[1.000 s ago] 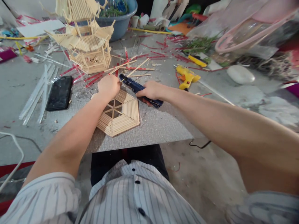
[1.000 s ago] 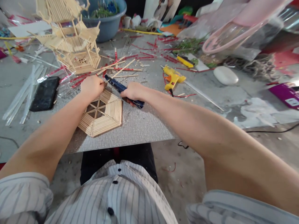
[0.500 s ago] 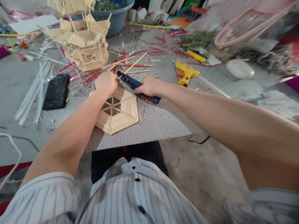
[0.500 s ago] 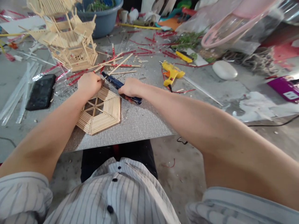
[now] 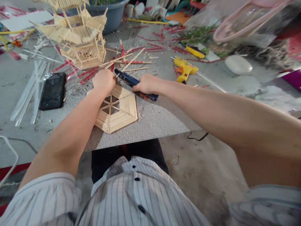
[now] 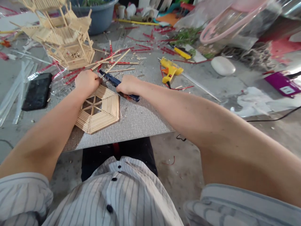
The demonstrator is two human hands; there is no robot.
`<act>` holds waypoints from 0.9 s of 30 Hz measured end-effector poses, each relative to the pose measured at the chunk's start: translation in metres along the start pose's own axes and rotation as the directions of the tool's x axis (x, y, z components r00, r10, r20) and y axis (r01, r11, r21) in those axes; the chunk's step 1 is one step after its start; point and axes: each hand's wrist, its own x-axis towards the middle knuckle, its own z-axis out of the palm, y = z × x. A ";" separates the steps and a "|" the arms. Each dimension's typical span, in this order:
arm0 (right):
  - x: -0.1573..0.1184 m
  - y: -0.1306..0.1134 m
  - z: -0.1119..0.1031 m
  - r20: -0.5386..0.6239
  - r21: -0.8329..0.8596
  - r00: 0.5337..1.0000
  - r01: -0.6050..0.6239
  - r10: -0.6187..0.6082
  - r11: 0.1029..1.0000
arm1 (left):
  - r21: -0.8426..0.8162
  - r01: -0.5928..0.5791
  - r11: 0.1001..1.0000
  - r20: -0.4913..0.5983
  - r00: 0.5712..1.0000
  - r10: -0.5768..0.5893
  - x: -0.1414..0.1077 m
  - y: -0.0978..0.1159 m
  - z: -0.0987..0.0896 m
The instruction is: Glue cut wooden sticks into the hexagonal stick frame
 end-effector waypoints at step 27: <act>0.007 -0.006 0.004 -0.068 0.000 0.994 -0.089 0.089 0.996 | 0.027 -0.031 0.999 -0.069 0.997 0.033 -0.007 0.000 0.000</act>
